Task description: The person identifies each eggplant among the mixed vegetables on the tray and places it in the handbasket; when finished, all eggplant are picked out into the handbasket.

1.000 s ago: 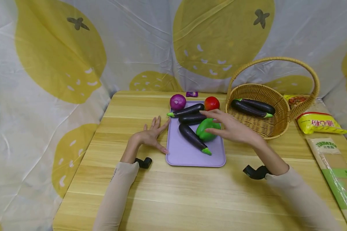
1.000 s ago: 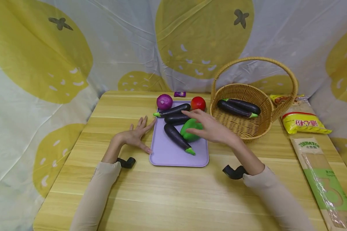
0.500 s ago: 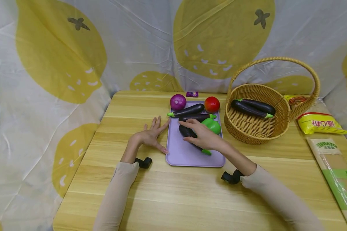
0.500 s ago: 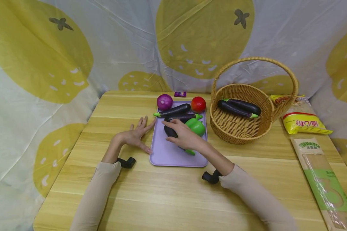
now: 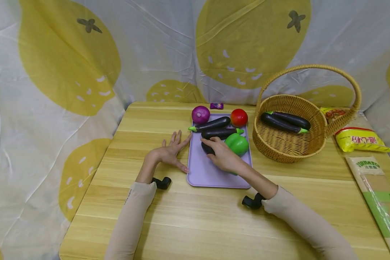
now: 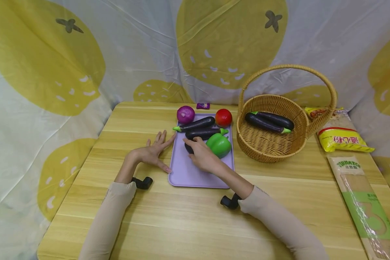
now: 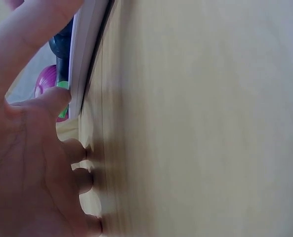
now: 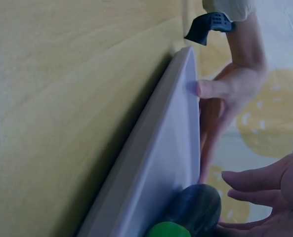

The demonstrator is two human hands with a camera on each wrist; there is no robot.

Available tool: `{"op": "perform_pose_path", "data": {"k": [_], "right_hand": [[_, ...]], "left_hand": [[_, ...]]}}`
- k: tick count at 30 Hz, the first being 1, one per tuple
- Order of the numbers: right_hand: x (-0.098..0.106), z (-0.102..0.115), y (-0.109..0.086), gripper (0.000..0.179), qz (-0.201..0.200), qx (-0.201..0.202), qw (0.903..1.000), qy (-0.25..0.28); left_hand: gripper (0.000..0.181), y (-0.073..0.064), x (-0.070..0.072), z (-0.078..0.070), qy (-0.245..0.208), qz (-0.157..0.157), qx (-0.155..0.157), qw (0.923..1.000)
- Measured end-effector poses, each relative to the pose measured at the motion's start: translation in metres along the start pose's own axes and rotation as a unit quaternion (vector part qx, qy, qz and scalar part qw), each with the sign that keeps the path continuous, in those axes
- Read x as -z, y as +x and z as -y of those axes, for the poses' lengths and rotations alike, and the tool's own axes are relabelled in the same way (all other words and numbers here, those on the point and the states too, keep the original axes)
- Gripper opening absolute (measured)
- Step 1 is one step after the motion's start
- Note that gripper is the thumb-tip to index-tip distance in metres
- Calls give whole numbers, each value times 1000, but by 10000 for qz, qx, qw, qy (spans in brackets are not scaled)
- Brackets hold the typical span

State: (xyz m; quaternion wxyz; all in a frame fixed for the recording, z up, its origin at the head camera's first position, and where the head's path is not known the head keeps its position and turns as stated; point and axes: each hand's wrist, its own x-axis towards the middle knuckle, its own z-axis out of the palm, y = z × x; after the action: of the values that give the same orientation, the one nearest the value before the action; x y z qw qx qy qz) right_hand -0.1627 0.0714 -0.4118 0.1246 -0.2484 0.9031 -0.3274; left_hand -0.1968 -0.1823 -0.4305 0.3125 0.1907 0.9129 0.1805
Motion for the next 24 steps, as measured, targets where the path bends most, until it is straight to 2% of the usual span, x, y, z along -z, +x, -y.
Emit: {"op": "perform_pose_path", "data": {"k": [9,24], "right_hand": [[0,-6,3,54,70,-151,9998,-79],[3,-10,3,50,163,66,9997,-175]], "left_hand": [[138,1,0,0,4,1,-38,10000],[139,0,0,0,-33,3,-18,10000]]}}
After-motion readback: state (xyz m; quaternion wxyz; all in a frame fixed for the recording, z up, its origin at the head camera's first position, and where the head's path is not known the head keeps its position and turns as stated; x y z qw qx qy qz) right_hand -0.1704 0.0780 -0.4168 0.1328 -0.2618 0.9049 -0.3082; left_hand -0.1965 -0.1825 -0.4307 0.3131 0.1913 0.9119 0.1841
